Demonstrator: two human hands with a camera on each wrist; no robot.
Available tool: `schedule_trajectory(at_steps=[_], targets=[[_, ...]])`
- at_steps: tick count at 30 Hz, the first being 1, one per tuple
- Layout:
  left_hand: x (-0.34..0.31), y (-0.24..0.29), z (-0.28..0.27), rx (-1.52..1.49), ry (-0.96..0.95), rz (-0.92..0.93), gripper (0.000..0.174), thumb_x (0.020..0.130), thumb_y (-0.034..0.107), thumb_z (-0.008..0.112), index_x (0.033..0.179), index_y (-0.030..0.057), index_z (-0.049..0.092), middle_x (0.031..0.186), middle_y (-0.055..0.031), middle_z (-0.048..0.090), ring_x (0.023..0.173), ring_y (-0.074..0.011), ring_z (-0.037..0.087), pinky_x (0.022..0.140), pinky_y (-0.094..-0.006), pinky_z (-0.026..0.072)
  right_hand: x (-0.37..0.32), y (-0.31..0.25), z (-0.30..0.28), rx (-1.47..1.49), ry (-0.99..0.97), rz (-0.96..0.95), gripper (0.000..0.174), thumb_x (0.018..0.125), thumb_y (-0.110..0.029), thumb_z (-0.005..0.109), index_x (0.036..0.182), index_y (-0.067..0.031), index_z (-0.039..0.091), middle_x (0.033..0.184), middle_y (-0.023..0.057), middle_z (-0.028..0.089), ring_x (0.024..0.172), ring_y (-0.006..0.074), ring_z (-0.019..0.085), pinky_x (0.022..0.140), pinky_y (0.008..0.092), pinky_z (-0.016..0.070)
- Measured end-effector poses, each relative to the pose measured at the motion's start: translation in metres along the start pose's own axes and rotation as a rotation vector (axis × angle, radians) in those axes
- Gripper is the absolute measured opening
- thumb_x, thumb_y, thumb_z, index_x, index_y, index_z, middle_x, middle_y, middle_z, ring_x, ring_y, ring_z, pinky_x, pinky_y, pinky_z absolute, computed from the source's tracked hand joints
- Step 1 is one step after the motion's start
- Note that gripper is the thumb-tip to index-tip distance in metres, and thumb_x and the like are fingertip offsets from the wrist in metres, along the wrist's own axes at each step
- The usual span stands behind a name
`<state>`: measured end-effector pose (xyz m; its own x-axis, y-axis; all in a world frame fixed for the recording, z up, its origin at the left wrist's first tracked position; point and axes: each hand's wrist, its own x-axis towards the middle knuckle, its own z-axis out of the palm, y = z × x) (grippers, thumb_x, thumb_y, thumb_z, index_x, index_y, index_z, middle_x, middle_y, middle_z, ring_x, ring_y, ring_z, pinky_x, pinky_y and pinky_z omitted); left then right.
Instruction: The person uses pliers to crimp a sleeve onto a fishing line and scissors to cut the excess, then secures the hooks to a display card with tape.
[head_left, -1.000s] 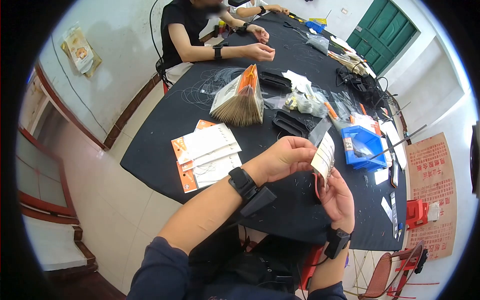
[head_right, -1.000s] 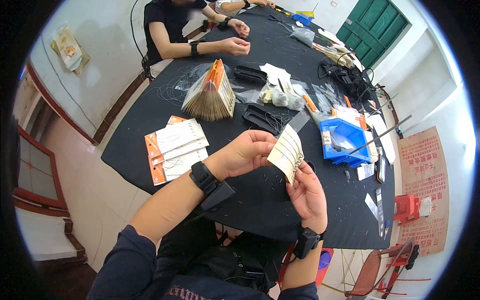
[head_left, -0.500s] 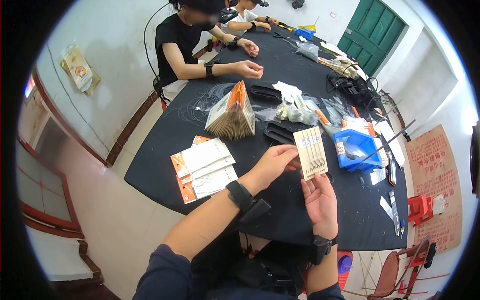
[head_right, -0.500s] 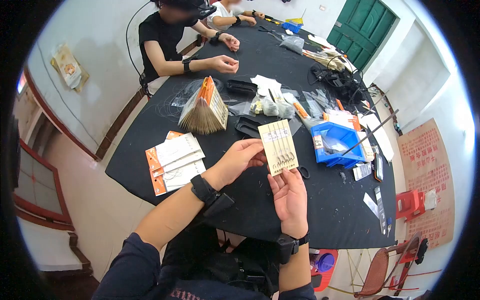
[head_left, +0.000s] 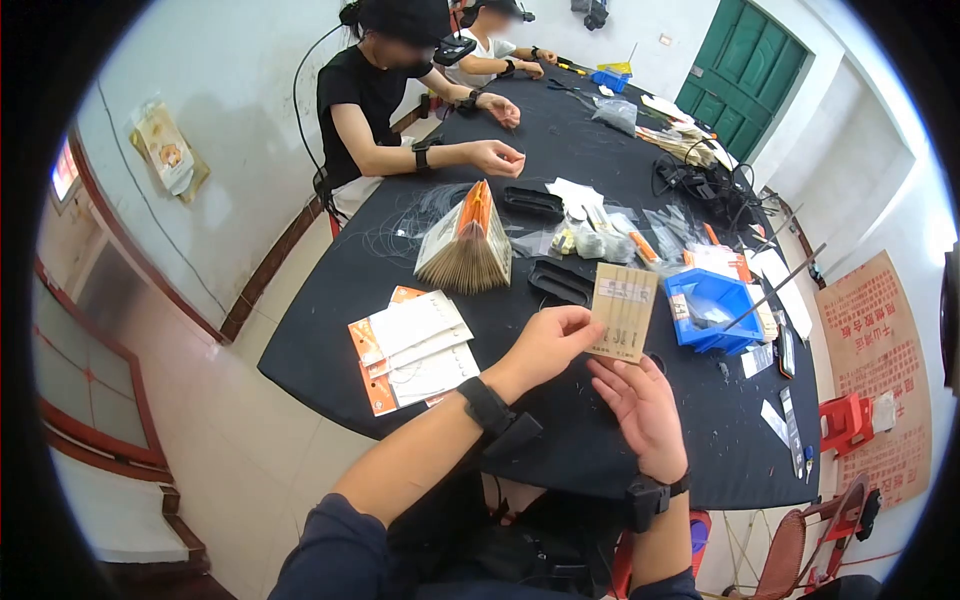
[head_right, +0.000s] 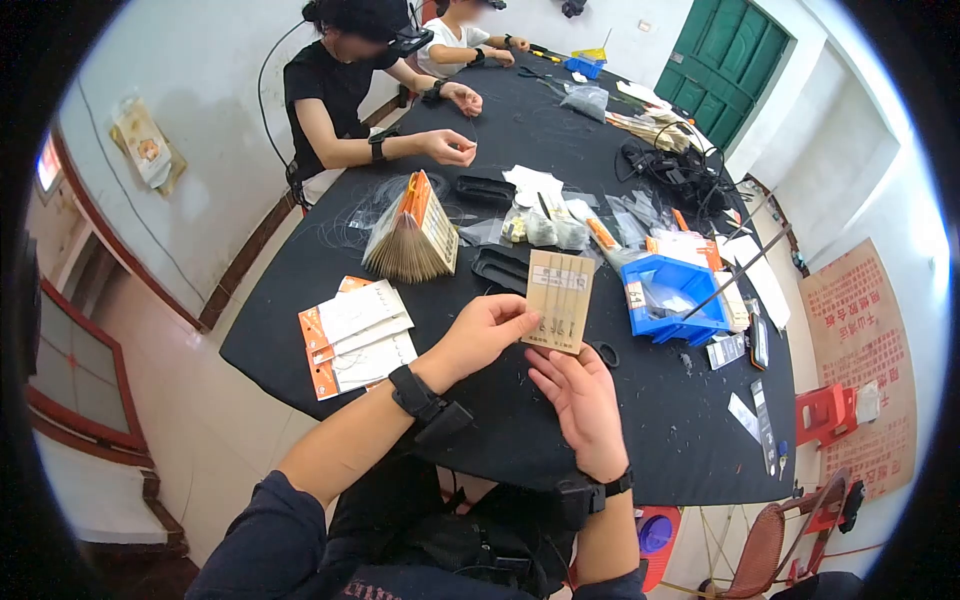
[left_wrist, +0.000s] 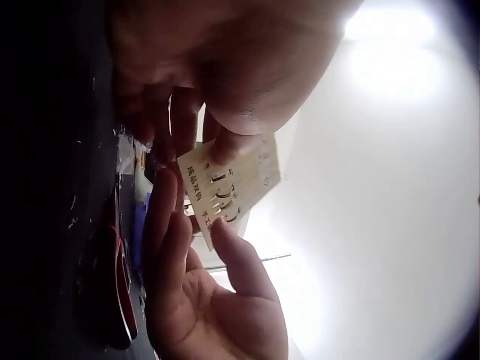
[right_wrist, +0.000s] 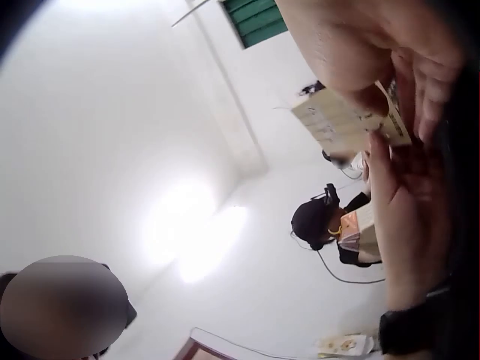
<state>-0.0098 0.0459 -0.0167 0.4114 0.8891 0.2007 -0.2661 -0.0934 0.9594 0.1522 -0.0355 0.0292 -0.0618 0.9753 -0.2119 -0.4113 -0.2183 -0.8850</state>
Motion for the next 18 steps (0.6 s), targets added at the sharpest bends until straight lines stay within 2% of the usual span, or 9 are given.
schedule_trajectory(at_steps=[4,6,11,13,15,18], targets=[[-0.001,0.008,-0.005,0.007,0.067,0.013,0.022,0.097,0.02,0.06,0.106,0.0005,0.066,0.092,0.0006,0.067,0.078,-0.0037,0.056,0.067,-0.0201,0.0442,0.01,-0.027,-0.015,-0.449,-0.053,-0.003,0.024,0.096,-0.013,0.058,0.114,0.0013,0.057,0.108,0.0141,0.067,0.096,0.0177,0.066,0.079,0.0259,0.0544],[0.0,0.006,-0.006,-0.009,0.082,0.015,0.023,0.098,0.021,0.058,0.106,0.0017,0.067,0.091,0.0011,0.067,0.077,-0.0032,0.056,0.065,-0.0199,0.0429,0.021,-0.039,-0.018,-0.565,-0.024,-0.04,0.018,0.095,-0.013,0.059,0.106,0.001,0.062,0.095,0.0097,0.069,0.084,0.0131,0.066,0.074,0.0246,0.0543],[-0.001,0.009,-0.008,0.008,0.071,-0.032,0.026,0.099,0.025,0.056,0.109,0.0033,0.066,0.092,0.0012,0.067,0.078,-0.0037,0.057,0.065,-0.0199,0.0425,0.051,-0.039,-0.038,-0.637,-0.128,-0.158,0.012,0.093,-0.011,0.062,0.095,0.0006,0.064,0.084,0.0058,0.068,0.073,0.0096,0.064,0.068,0.0228,0.0529],[0.0,0.01,-0.009,-0.022,0.049,-0.067,0.028,0.099,0.026,0.055,0.112,0.0034,0.065,0.095,0.0009,0.067,0.079,-0.0039,0.058,0.065,-0.0196,0.0424,0.056,-0.03,-0.041,-0.544,-0.156,-0.18,0.011,0.092,-0.011,0.064,0.093,0.0003,0.063,0.081,0.0053,0.067,0.072,0.0091,0.063,0.066,0.0224,0.0523],[0.0,0.012,-0.006,-0.041,0.025,-0.038,0.028,0.098,0.023,0.056,0.116,0.0028,0.062,0.1,-0.0006,0.068,0.08,-0.005,0.059,0.067,-0.02,0.0443,0.056,-0.019,-0.043,-0.432,-0.126,-0.175,0.01,0.091,-0.01,0.065,0.089,-0.0004,0.062,0.079,0.0048,0.067,0.07,0.0086,0.063,0.064,0.0219,0.0516],[-0.003,0.016,0.001,-0.008,0.019,-0.019,0.031,0.096,0.019,0.059,0.121,0.0016,0.059,0.107,-0.003,0.067,0.084,-0.0067,0.061,0.071,-0.0213,0.0475,0.05,-0.012,-0.041,-0.444,-0.13,-0.201,0.01,0.09,-0.009,0.065,0.088,-0.0007,0.061,0.079,0.0047,0.067,0.069,0.0085,0.063,0.064,0.0216,0.0514]])
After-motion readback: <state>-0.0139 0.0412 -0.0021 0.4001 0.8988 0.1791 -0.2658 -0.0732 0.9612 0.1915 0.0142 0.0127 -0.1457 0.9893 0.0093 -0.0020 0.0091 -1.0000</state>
